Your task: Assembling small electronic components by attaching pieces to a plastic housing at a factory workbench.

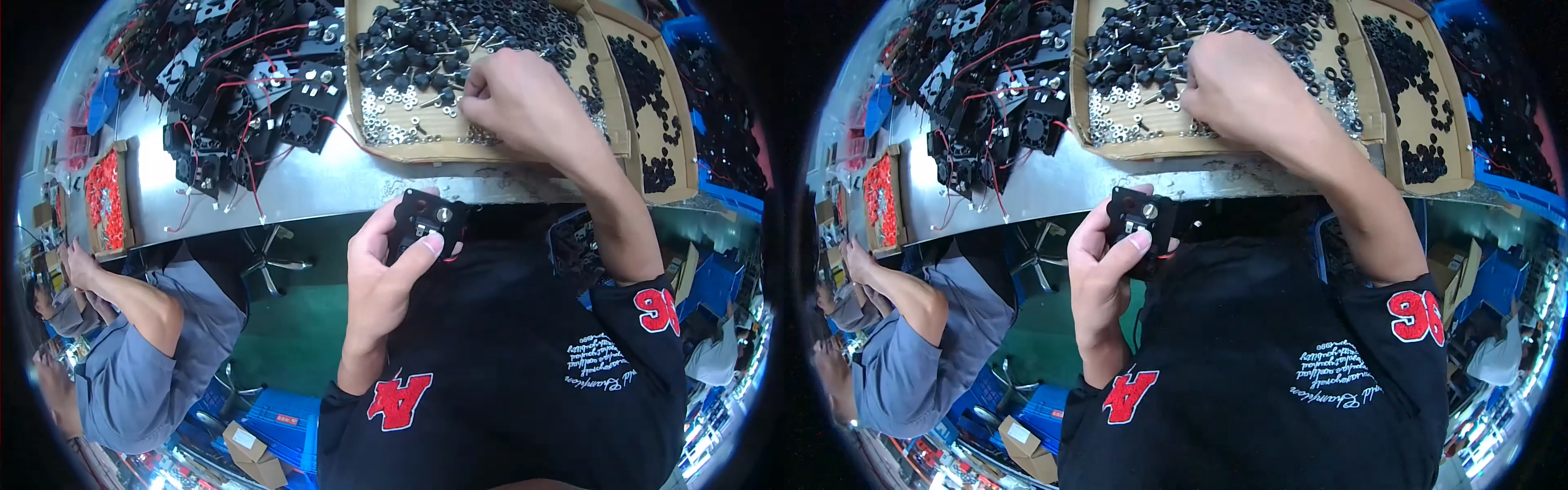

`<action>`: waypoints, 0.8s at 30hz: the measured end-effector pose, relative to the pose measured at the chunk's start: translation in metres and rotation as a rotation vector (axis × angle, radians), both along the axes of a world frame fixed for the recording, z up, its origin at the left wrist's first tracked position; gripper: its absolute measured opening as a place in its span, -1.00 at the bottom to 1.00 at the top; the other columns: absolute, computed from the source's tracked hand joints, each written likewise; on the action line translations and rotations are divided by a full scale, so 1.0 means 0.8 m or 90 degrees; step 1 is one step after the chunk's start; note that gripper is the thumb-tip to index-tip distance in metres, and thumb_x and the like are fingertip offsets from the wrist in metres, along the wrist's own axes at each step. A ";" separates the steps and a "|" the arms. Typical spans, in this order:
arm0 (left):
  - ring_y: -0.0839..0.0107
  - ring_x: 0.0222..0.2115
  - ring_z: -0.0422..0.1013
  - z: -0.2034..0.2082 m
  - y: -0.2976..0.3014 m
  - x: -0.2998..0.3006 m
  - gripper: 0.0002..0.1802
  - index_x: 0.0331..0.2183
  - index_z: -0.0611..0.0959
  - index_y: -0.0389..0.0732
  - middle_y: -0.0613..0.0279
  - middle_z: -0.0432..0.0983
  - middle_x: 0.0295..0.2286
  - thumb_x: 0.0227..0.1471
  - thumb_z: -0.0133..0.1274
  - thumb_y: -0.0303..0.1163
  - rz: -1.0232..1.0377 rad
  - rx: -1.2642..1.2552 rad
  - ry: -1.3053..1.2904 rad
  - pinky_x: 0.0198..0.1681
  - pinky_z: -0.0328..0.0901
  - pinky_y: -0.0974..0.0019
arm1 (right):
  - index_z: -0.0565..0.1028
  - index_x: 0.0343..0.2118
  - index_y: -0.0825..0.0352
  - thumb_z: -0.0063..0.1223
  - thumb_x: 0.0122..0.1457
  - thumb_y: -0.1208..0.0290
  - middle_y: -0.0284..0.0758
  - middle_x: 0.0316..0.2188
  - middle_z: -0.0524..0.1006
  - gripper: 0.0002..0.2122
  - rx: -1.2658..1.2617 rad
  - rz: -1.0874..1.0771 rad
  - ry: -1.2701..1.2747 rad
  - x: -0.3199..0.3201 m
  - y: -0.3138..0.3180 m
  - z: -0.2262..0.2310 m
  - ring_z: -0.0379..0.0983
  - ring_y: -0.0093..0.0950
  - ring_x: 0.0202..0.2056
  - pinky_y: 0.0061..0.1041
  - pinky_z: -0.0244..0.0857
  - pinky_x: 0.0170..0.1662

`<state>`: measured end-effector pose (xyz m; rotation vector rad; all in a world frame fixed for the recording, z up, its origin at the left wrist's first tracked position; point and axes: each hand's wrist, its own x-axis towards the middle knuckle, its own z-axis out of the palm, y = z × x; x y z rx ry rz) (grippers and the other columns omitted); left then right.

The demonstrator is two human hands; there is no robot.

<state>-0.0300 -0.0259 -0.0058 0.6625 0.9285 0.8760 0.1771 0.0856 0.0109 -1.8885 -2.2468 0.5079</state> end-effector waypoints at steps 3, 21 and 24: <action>0.46 -0.30 0.49 -0.003 0.002 -0.004 -0.54 -0.03 0.48 -0.42 0.14 0.52 -0.27 0.01 0.14 -0.49 -0.005 -0.016 -0.024 -0.14 0.36 0.40 | 0.58 -0.50 0.46 0.08 -0.05 0.39 -0.05 -0.58 0.54 -0.80 0.024 0.061 -0.015 0.001 0.003 0.002 0.54 -0.17 -0.45 -0.31 0.40 -0.29; 0.54 -0.34 0.47 0.005 0.010 0.025 -0.62 -0.05 0.46 -0.36 0.19 0.53 -0.28 0.10 0.09 -0.45 -0.012 -0.073 -0.047 -0.30 0.44 0.44 | 0.62 -0.33 0.45 0.16 -0.03 0.66 -0.23 -0.45 0.59 -0.84 -0.005 0.051 0.464 0.020 -0.098 0.033 0.53 -0.49 -0.41 -0.61 0.35 -0.35; 0.53 -0.33 0.48 0.010 0.012 0.038 -0.64 -0.06 0.47 -0.37 0.18 0.53 -0.28 0.11 0.09 -0.45 -0.026 -0.082 -0.049 -0.30 0.44 0.45 | 0.62 -0.33 0.42 0.20 -0.05 0.67 -0.23 -0.44 0.59 -0.83 0.063 0.088 0.453 0.023 -0.104 0.015 0.54 -0.46 -0.40 -0.60 0.36 -0.36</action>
